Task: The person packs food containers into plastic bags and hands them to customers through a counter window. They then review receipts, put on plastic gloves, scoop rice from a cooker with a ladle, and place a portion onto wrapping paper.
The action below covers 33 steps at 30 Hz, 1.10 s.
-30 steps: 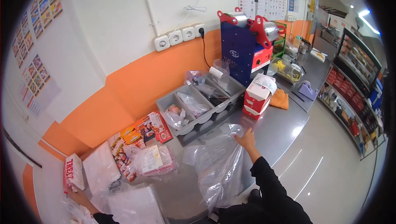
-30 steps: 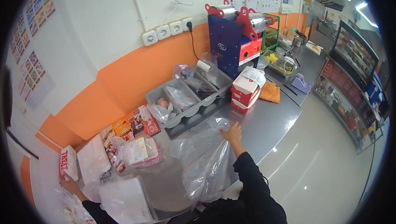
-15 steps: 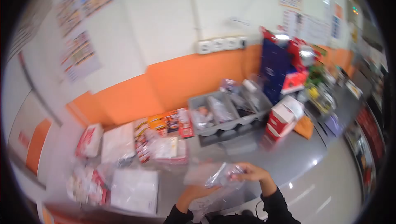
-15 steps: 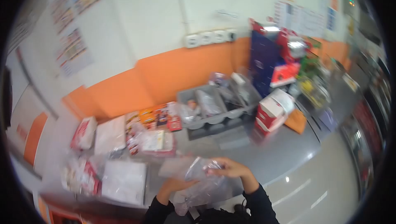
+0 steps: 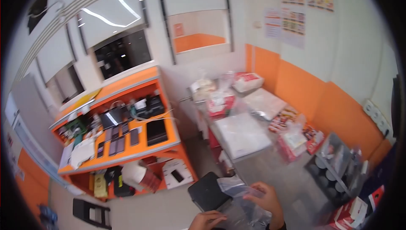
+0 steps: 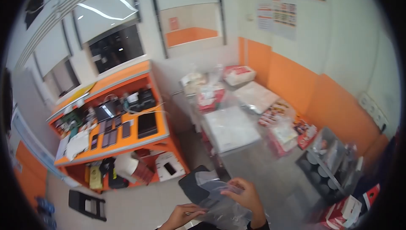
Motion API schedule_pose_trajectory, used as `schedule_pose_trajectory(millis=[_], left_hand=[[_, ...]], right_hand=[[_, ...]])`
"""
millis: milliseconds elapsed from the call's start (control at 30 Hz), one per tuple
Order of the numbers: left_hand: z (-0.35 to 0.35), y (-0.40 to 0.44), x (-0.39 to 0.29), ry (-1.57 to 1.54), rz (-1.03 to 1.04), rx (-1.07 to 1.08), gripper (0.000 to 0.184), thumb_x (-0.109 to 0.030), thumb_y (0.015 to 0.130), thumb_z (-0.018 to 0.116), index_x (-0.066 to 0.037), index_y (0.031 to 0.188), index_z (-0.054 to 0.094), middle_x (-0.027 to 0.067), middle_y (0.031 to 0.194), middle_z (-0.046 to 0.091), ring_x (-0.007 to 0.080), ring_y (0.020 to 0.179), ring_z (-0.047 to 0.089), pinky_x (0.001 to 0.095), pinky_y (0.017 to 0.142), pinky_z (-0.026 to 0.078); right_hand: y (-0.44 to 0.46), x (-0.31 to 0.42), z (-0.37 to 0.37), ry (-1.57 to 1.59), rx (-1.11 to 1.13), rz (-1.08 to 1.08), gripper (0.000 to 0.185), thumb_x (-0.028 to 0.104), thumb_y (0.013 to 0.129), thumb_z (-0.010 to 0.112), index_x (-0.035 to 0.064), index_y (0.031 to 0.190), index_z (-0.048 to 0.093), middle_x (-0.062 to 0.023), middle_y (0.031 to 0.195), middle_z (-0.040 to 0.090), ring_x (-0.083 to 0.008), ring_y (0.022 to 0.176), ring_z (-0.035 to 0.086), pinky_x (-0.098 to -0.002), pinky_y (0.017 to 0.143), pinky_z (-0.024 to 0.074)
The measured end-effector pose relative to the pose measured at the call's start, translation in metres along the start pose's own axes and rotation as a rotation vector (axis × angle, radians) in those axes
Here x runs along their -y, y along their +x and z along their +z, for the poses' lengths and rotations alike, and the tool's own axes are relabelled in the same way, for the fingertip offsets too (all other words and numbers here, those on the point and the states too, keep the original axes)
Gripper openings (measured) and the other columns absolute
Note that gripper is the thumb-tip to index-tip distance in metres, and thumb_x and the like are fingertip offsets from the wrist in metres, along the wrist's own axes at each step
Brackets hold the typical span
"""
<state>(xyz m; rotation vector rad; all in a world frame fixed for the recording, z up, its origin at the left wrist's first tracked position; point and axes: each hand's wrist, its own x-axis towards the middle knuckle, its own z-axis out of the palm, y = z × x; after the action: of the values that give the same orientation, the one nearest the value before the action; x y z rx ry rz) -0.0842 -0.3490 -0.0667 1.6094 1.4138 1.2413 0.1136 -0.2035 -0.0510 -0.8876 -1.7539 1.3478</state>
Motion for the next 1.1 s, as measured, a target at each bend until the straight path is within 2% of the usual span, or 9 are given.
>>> schedule_pose_trajectory(millis=[167,233,333,500,633,733,900,1000,1100], left_hand=[[-0.066,-0.085,0.015,-0.096,-0.483,-0.488,0.011,-0.009,0.078,0.068,0.002,0.078,0.066,0.0067,0.065,0.063,0.0116,0.057,0.058,0.0254,0.056,0.050],[-0.092,-0.113,0.039,-0.142,-0.516,-0.666,0.013,-0.009,0.078,0.069,0.003,0.075,0.064,0.0066,0.065,0.062,0.0114,0.057,0.058,0.0250,0.056,0.050],[-0.139,-0.158,0.088,-0.292,-0.555,-0.892,0.012,-0.007,0.079,0.065,0.004,0.083,0.060,0.0069,0.073,0.062,0.0132,0.063,0.059,0.0254,0.058,0.051],[-0.229,-0.214,0.128,-0.694,-0.643,-0.979,0.017,-0.018,0.084,0.061,-0.004,0.093,0.060,0.0028,0.082,0.061,0.0108,0.070,0.056,0.0223,0.060,0.046],[-0.287,-0.235,0.160,-0.810,-0.751,-0.975,0.022,-0.022,0.081,0.063,-0.008,0.098,0.060,-0.0011,0.080,0.059,0.0091,0.068,0.053,0.0210,0.061,0.042],[-0.332,-0.233,0.169,-0.612,-0.631,-1.081,0.027,-0.019,0.079,0.061,-0.005,0.101,0.060,-0.0020,0.078,0.057,0.0086,0.066,0.050,0.0212,0.058,0.041],[-0.407,-0.261,0.220,-0.006,-0.778,-1.132,0.048,-0.021,0.081,0.061,0.002,0.121,0.048,0.0082,0.091,0.058,0.0117,0.074,0.053,0.0229,0.053,0.043],[-0.437,-0.231,0.252,-0.250,-0.537,-1.651,0.043,-0.024,0.085,0.058,0.003,0.118,0.051,0.0097,0.098,0.059,0.0160,0.085,0.058,0.0252,0.062,0.048],[-0.503,-0.245,0.322,-0.844,-0.346,-1.404,0.037,-0.025,0.089,0.049,0.002,0.114,0.053,0.0128,0.107,0.060,0.0234,0.095,0.060,0.0347,0.076,0.051]], right_hand=[[0.042,0.008,0.154,-0.255,0.187,-0.229,0.046,0.029,0.069,0.076,0.0048,0.101,0.056,-0.0099,0.083,0.061,-0.0227,0.076,0.061,-0.0303,0.067,0.0481],[0.054,-0.001,0.223,-0.470,0.042,-0.621,0.046,0.033,0.069,0.075,0.0061,0.101,0.053,-0.0089,0.085,0.057,-0.0247,0.074,0.059,-0.0350,0.064,0.0475],[0.036,0.013,0.311,-0.285,0.160,-0.696,0.039,0.032,0.072,0.073,0.0053,0.093,0.054,-0.0083,0.078,0.055,-0.0249,0.067,0.055,-0.0348,0.061,0.0457],[0.011,0.013,0.436,0.172,0.893,-0.144,0.029,0.026,0.077,0.070,0.0035,0.083,0.053,-0.0016,0.066,0.053,-0.0124,0.063,0.053,-0.0260,0.060,0.0428],[0.053,-0.013,0.508,0.276,1.185,-0.201,0.017,0.014,0.083,0.063,0.0024,0.089,0.052,-0.0020,0.078,0.060,-0.0089,0.073,0.057,-0.0232,0.064,0.0449],[0.088,-0.036,0.538,0.376,1.001,-0.017,0.020,0.020,0.086,0.059,0.0046,0.095,0.051,-0.0079,0.085,0.058,-0.0215,0.072,0.060,-0.0359,0.069,0.0501],[0.160,-0.036,0.549,0.851,0.716,0.794,0.007,0.011,0.089,0.048,0.0063,0.094,0.048,-0.0054,0.087,0.056,-0.0179,0.078,0.058,-0.0322,0.073,0.0485],[0.195,-0.048,0.563,1.015,0.703,0.832,0.003,0.008,0.089,0.047,0.0073,0.092,0.047,-0.0031,0.081,0.051,-0.0142,0.073,0.053,-0.0269,0.066,0.0438],[0.245,-0.044,0.566,1.143,0.622,0.732,0.004,0.007,0.086,0.050,0.0076,0.087,0.047,0.0018,0.065,0.040,-0.0083,0.056,0.039,-0.0228,0.050,0.0307]])
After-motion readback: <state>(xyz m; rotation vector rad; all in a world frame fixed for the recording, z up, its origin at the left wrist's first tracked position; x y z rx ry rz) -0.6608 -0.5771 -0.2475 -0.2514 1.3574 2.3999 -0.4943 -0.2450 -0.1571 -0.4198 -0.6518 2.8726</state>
